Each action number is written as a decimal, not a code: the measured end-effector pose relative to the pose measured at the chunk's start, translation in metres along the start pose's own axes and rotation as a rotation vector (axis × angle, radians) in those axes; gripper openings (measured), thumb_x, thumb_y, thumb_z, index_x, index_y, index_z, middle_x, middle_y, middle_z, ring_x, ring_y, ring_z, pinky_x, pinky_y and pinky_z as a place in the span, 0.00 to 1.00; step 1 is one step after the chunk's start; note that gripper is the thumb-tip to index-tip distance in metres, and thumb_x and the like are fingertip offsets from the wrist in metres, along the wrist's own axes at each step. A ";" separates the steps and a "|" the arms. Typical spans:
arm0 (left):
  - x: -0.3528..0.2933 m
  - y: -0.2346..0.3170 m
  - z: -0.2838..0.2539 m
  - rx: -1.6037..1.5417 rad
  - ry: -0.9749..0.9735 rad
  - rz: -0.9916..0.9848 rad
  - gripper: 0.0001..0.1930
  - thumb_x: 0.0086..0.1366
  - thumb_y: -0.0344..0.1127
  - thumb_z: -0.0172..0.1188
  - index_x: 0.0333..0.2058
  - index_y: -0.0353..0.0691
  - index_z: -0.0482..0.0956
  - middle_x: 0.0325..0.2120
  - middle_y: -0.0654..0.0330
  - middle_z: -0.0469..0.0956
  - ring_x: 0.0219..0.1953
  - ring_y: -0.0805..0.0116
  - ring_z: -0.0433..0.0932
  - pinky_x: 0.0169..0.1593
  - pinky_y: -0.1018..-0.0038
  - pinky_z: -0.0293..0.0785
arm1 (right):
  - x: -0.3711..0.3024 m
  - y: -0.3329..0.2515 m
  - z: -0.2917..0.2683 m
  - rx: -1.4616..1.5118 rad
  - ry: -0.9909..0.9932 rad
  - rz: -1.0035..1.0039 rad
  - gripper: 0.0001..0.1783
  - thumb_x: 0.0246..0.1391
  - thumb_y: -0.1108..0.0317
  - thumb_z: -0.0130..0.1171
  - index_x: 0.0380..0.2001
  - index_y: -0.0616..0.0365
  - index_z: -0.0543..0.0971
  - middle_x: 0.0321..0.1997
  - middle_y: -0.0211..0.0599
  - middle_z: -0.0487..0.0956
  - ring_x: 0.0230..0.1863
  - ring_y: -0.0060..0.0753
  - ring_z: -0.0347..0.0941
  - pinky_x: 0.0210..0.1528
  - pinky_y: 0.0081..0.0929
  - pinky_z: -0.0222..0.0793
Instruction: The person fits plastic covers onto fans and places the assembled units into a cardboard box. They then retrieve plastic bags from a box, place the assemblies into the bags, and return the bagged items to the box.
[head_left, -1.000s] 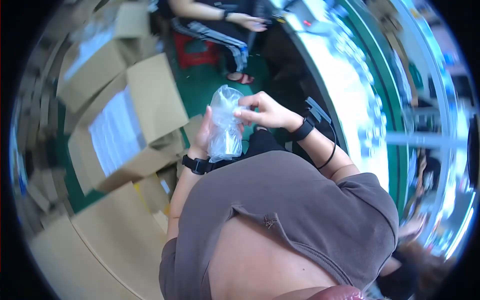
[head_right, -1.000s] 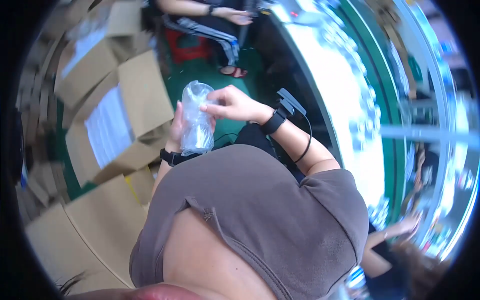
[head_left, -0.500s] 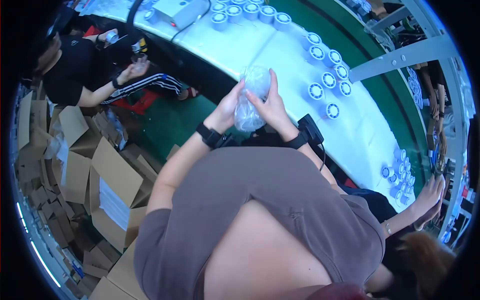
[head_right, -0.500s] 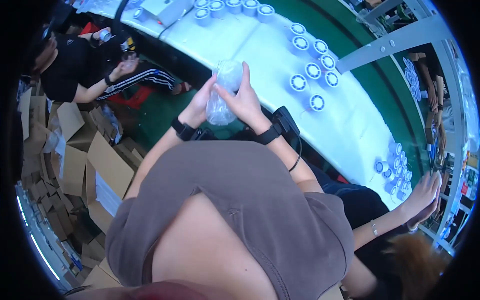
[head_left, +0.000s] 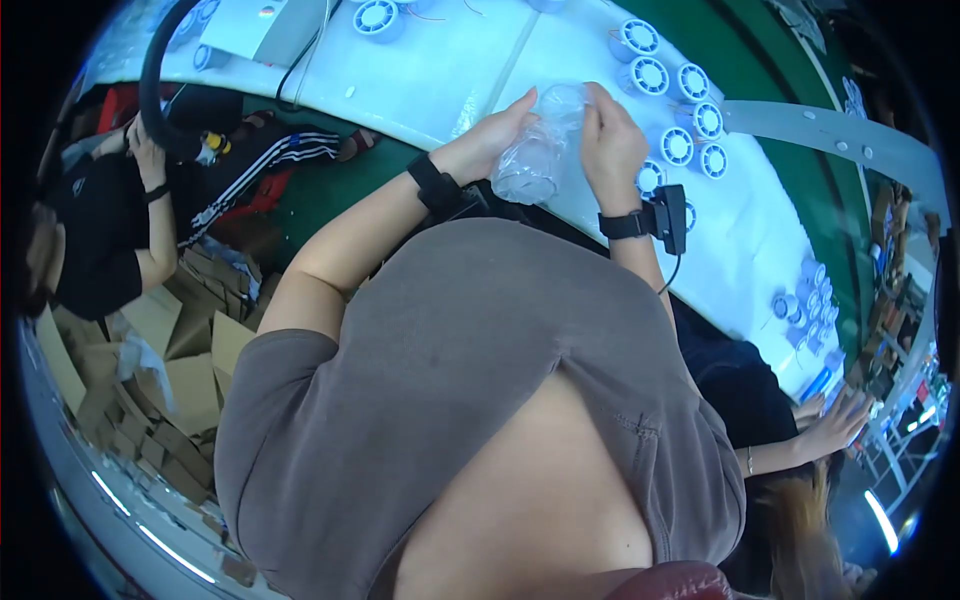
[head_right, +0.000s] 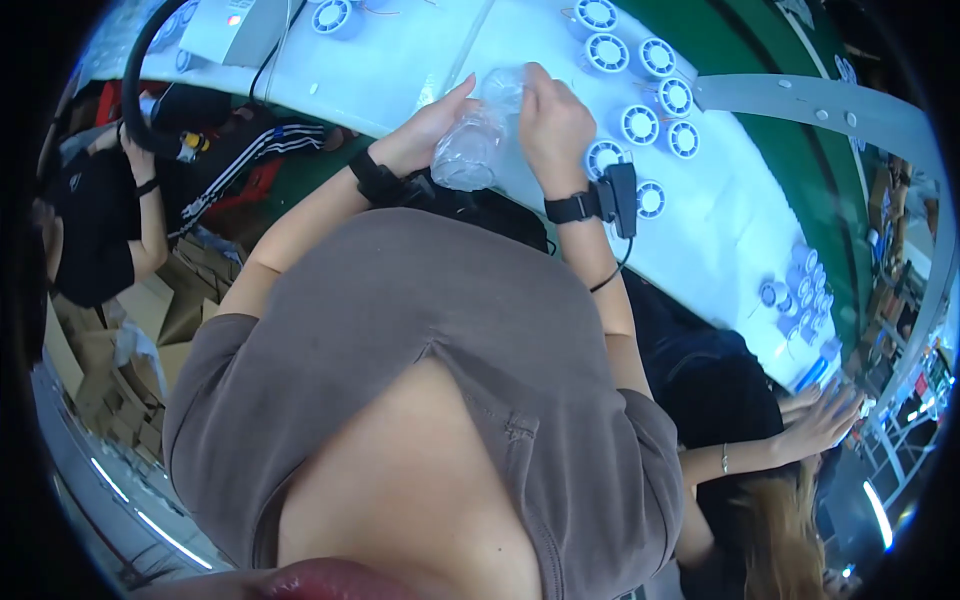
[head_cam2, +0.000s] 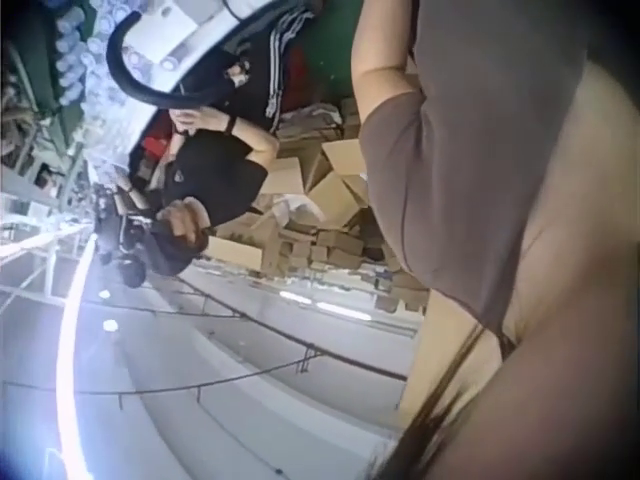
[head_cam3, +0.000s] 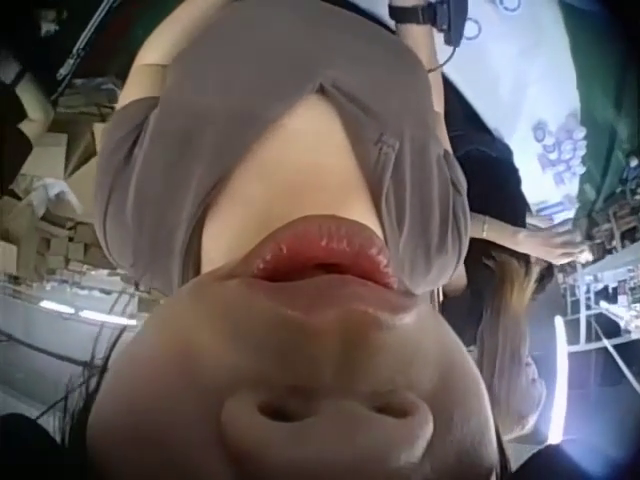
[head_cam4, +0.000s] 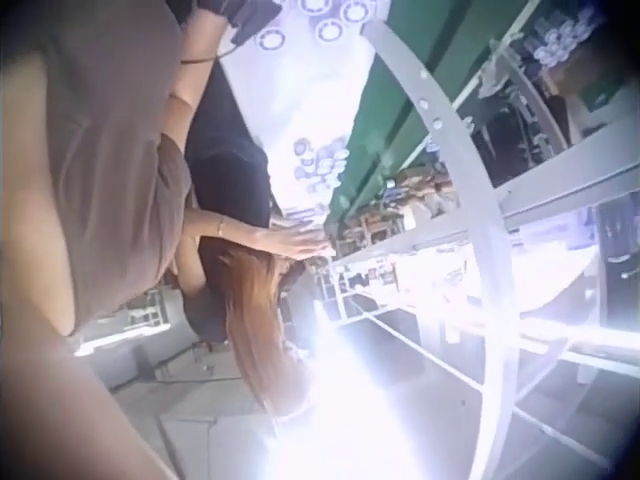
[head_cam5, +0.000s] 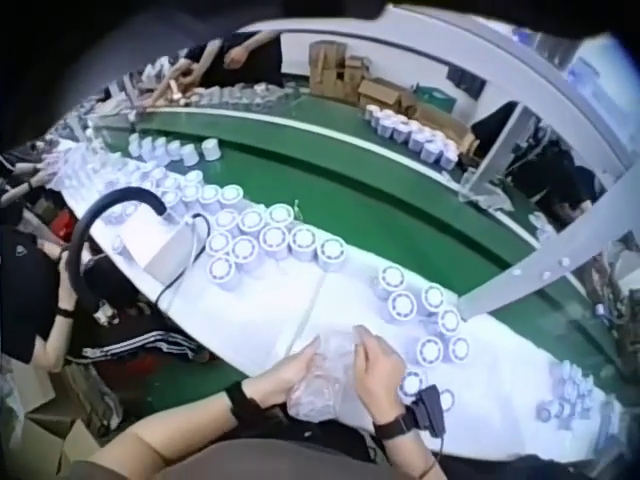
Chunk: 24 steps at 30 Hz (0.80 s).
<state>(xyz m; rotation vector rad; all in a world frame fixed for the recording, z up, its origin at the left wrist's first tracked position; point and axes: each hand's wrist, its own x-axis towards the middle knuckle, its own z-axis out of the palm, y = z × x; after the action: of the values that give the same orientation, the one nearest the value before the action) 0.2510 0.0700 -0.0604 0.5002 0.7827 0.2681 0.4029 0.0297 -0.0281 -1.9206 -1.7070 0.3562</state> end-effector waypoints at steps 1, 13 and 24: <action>-0.003 0.008 -0.002 -0.003 -0.006 -0.031 0.23 0.62 0.50 0.34 0.41 0.36 0.67 0.33 0.61 0.71 0.34 0.74 0.71 0.41 0.75 0.68 | 0.001 -0.005 -0.004 -0.059 0.057 0.006 0.12 0.47 0.66 0.48 0.36 0.53 0.74 0.26 0.41 0.73 0.29 0.40 0.70 0.31 0.27 0.65; 0.009 0.049 -0.062 -0.213 -0.072 -0.150 0.24 0.59 0.51 0.43 0.41 0.33 0.67 0.37 0.58 0.71 0.39 0.71 0.70 0.44 0.76 0.66 | 0.024 -0.034 -0.012 0.997 0.185 0.671 0.13 0.54 0.66 0.40 0.30 0.64 0.72 0.24 0.36 0.72 0.26 0.30 0.66 0.31 0.23 0.61; 0.017 0.042 -0.064 -0.048 -0.153 -0.191 0.21 0.60 0.47 0.45 0.42 0.34 0.67 0.38 0.58 0.70 0.41 0.70 0.70 0.46 0.74 0.66 | 0.031 -0.034 -0.057 1.242 0.169 0.564 0.17 0.54 0.61 0.38 0.29 0.67 0.68 0.16 0.30 0.64 0.19 0.23 0.59 0.23 0.16 0.52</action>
<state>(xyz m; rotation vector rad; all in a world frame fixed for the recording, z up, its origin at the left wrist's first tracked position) 0.2134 0.1337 -0.0873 0.3931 0.6676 0.0703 0.4099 0.0489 0.0420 -1.3066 -0.4737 1.0988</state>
